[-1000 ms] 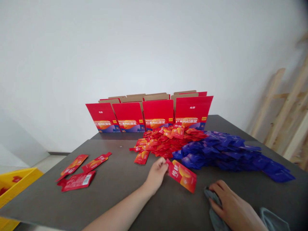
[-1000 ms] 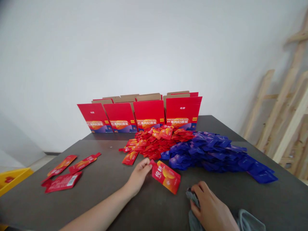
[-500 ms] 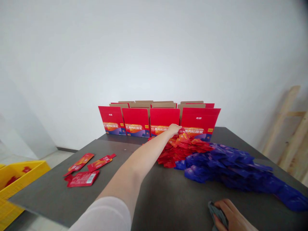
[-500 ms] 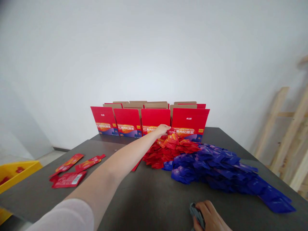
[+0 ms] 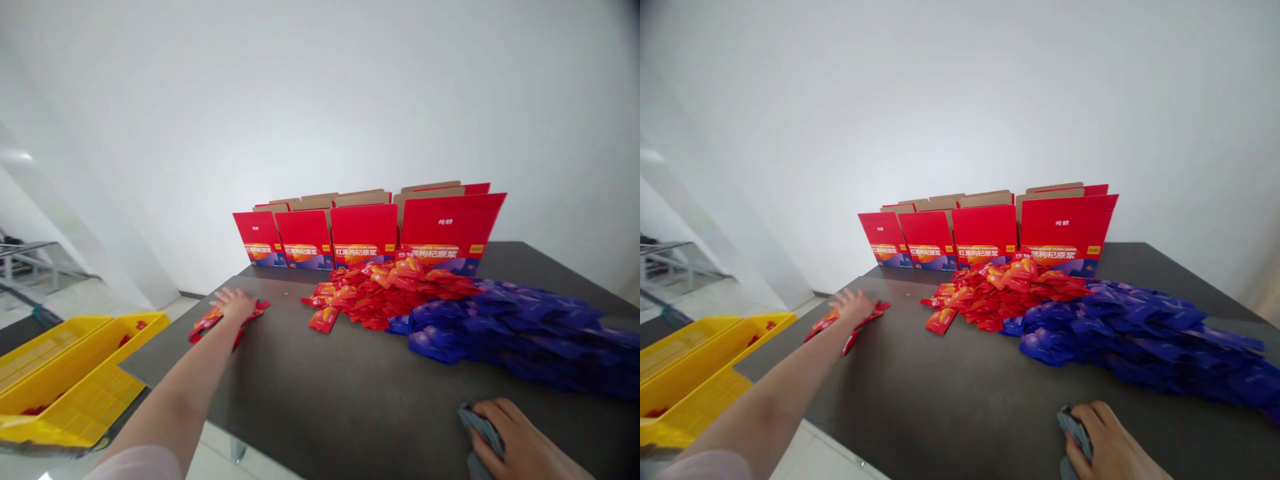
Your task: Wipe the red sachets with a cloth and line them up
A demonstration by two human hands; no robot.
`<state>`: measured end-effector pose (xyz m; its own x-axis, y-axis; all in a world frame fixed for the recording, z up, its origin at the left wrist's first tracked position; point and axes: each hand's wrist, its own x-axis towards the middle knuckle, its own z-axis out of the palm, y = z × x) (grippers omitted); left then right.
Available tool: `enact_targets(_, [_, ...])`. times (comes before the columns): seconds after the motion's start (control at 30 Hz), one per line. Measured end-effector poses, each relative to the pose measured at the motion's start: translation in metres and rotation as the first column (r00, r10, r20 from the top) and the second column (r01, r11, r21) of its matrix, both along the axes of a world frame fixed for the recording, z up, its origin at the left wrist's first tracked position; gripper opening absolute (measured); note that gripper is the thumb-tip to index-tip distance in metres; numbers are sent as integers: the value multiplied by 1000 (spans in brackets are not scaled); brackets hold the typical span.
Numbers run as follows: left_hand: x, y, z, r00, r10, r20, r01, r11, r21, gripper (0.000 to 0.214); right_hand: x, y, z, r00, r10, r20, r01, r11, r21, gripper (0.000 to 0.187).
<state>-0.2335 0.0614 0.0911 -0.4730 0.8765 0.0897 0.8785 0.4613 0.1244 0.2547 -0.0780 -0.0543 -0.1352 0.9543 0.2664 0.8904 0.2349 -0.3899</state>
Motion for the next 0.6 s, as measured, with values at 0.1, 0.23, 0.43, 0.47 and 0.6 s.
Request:
enact_targets(0.1, [-37,8,-16,936,353,4,-348,926,-149,68,-11,-9,18,997,-64,31,65,997,-32,25])
enact_targets(0.23, [-25,19,-48,960,279,-19,-279,951,-135,75,-23,-16,33,991,-122,63,126,990,-60,23])
enact_targets(0.43, [97,-13,-79,981,-144,-127,145,989,-2,73,-27,-17,35,989,-133,57,137,989,-57,19])
enact_targets(0.47, [119,-21,-80,973,-197,-124,197,980,-13,74,-27,-17,36,990,-131,54,133,990,-49,18])
enact_targets(0.6, [171,-46,-69,910,-408,-75,407,913,-27,69,-27,-18,39,990,-131,48,132,991,-18,19])
